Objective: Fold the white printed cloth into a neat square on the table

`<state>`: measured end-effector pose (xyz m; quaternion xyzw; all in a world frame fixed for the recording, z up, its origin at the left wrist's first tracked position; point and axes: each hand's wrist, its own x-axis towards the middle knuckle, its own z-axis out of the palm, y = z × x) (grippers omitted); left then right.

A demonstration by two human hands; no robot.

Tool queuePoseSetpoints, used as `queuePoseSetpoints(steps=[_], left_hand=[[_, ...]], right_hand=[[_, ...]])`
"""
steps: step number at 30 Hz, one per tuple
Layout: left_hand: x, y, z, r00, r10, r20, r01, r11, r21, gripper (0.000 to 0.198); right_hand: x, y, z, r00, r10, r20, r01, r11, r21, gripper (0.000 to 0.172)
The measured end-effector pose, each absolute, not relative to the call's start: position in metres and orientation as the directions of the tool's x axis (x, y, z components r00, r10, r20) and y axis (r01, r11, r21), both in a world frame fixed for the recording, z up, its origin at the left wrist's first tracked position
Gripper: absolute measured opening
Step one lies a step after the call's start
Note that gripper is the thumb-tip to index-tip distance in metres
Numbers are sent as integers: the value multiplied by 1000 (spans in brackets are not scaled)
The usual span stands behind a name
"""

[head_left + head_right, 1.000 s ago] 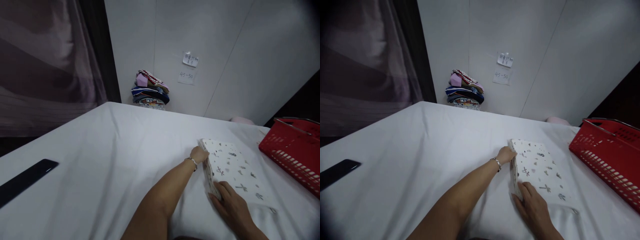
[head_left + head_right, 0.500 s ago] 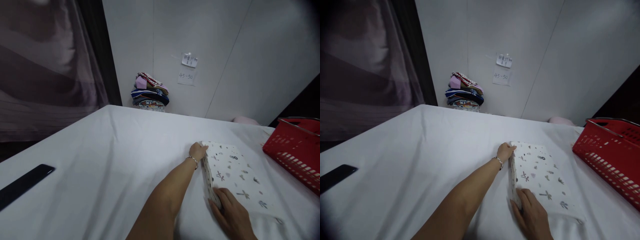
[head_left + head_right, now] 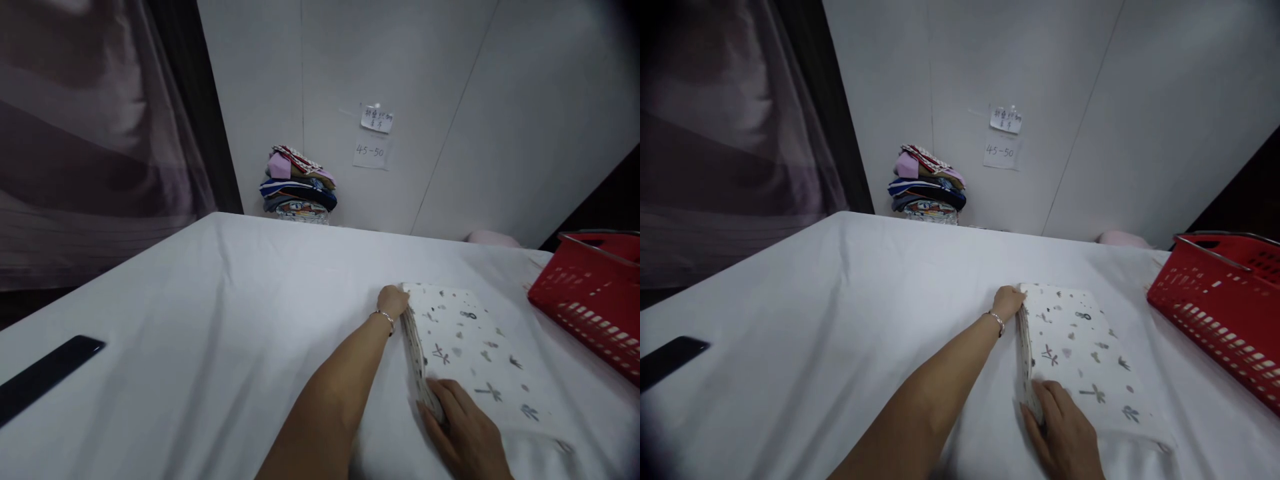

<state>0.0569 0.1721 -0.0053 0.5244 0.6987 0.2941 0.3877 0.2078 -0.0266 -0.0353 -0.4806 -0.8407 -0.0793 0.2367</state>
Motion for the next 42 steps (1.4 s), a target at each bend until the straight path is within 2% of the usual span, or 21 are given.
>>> queuePoseSetpoints(steps=[6,11,15,22,24,27,28,30,32,34,42], left_hand=[[58,174,-2,-130,971,-202,548,240,802,32],[59,175,-3,-177,965,-193,600,261,756,28],[56,177,-1,-163,962,-219,623,273,733,30],[55,186,8,-135,974,-182,675,224,702,53],[53,193,9,-57,984,-171,688,163,707,54],[49,205,8,74,982,-174,700,73,711,48],[48,209,7,104,978,-179,704,55,708,47],[47,214,7,140,972,-188,715,33,698,44],[45,216,7,154,968,-198,729,24,684,41],[43,216,9,156,965,-210,743,26,669,37],[16,199,19,123,952,-279,808,67,585,20]], right_hand=[[206,-27,-33,-415,791,449,840,523,-144,33],[207,-27,-32,-403,809,429,839,513,-180,31],[206,-28,-30,-411,797,443,840,519,-156,30],[218,-32,-10,-476,798,369,824,551,-131,38],[242,-28,-2,-391,815,427,863,486,-137,39],[291,-16,3,-48,880,472,968,157,-195,49],[307,-10,3,64,899,432,976,35,-216,54],[333,0,0,213,948,238,948,-141,-287,61],[348,9,-5,279,959,48,908,-247,-337,68],[354,17,-8,291,956,-26,890,-280,-359,72],[350,37,-2,211,977,-24,932,-209,-295,76]])
